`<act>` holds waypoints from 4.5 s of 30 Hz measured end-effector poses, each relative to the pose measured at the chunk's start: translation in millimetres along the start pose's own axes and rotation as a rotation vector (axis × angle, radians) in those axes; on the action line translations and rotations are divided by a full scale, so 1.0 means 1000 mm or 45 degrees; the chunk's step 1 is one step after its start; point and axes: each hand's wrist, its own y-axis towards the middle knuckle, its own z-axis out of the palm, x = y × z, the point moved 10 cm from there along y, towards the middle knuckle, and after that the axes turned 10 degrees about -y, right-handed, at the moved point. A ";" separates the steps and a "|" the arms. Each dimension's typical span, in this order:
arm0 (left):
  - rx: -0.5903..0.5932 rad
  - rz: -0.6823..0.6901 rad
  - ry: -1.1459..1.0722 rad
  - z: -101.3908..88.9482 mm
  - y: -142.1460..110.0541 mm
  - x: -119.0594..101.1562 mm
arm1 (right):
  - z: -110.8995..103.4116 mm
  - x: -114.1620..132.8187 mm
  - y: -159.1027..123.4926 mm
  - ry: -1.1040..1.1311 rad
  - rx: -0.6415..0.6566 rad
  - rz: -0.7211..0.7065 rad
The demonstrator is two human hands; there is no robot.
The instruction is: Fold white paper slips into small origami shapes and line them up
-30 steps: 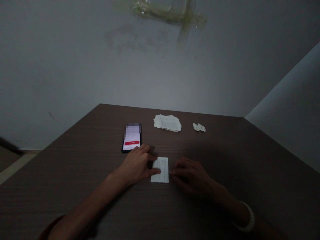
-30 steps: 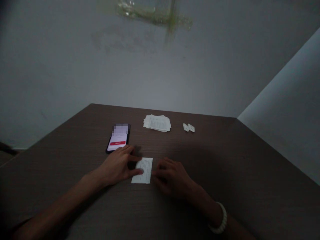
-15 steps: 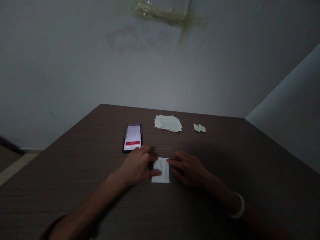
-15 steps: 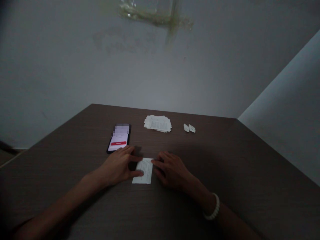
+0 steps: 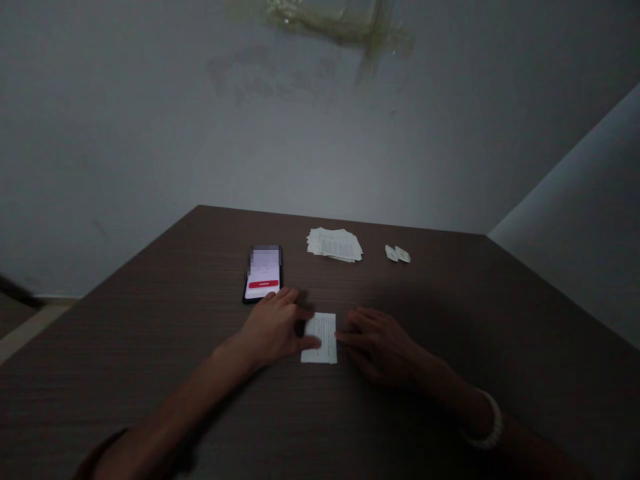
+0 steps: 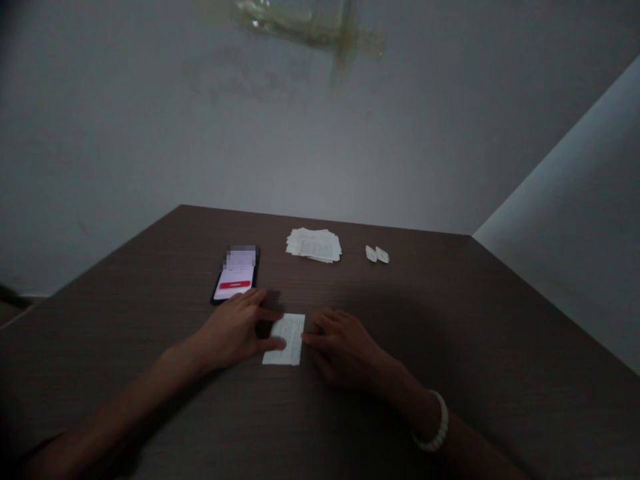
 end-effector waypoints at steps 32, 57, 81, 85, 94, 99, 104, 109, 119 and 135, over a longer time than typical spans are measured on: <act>0.085 -0.011 -0.166 0.004 -0.001 0.000 | 0.004 -0.020 0.004 0.076 -0.088 0.032; 0.084 0.292 -0.345 0.003 -0.003 -0.021 | 0.005 -0.040 0.012 0.147 -0.234 0.153; 0.010 0.258 -0.378 0.003 0.002 -0.019 | 0.012 -0.049 0.017 0.307 -0.301 0.404; 0.003 0.262 -0.426 0.003 0.001 -0.019 | 0.011 -0.050 0.017 0.306 -0.325 0.411; -0.067 0.240 -0.420 0.010 -0.004 -0.008 | 0.006 -0.048 0.016 0.322 -0.448 0.357; -0.030 0.305 -0.368 0.006 -0.006 -0.023 | 0.004 -0.045 0.015 0.303 -0.462 0.349; 0.053 0.376 -0.324 0.002 -0.008 -0.040 | 0.002 -0.043 0.015 0.293 -0.499 0.324; 0.042 0.399 -0.322 0.004 -0.007 -0.038 | 0.001 -0.040 0.013 0.345 -0.474 0.241; 0.036 0.491 -0.319 0.011 -0.007 -0.043 | 0.001 -0.043 0.014 0.455 -0.492 0.249; 0.079 0.494 -0.446 0.012 -0.007 -0.045 | 0.006 -0.038 0.014 0.409 -0.405 0.209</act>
